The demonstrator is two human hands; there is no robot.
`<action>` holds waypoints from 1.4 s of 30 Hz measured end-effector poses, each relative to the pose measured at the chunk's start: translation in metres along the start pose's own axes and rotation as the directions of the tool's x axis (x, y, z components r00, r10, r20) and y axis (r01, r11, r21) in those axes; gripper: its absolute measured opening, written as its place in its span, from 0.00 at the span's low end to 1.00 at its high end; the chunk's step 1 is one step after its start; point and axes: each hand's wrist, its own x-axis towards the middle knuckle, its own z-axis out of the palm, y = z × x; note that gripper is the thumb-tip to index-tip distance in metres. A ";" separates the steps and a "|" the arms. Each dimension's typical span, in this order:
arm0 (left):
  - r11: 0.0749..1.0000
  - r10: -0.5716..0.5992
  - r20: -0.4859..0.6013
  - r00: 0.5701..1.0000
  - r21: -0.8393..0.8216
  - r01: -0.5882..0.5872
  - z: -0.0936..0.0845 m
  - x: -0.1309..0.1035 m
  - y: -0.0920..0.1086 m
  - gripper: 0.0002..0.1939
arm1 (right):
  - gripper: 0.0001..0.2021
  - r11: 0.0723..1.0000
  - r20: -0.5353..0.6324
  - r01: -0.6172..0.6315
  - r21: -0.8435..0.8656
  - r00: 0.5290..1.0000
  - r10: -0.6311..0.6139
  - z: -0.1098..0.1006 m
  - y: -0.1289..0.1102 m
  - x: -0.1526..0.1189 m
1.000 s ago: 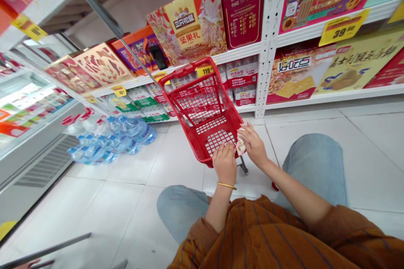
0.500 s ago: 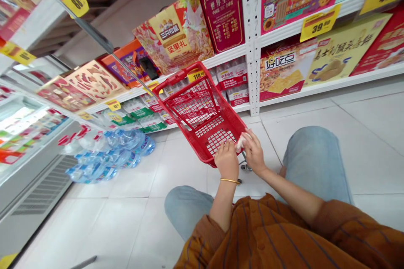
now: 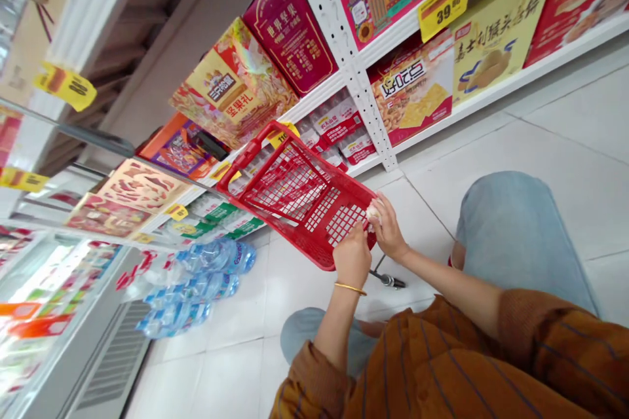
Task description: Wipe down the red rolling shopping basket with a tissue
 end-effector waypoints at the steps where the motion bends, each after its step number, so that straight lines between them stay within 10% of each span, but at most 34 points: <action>1: 0.999 0.038 0.064 0.997 0.027 -0.040 -0.006 0.004 -0.004 0.20 | 0.24 1.000 0.004 0.004 0.004 1.000 -0.004 0.002 0.002 -0.001; 10: 0.859 0.510 0.122 0.852 -0.122 -0.497 -0.005 0.043 -0.025 0.36 | 0.28 0.987 0.064 -0.099 0.126 0.994 0.092 0.002 0.011 -0.029; 18: 0.795 0.595 0.178 0.784 -0.275 -0.541 -0.001 0.044 -0.046 0.41 | 0.30 0.976 -0.016 -0.079 0.202 0.996 0.084 0.039 -0.007 -0.014; 34: 0.783 0.621 0.330 0.711 -0.211 -0.586 -0.018 0.048 -0.058 0.49 | 0.32 0.979 0.153 0.050 0.198 0.985 -0.081 0.071 0.046 -0.068; 42: 0.691 0.682 0.471 0.559 -0.166 -0.704 -0.032 0.057 -0.077 0.52 | 0.31 0.974 0.234 0.021 0.224 0.969 -0.075 0.060 0.060 -0.082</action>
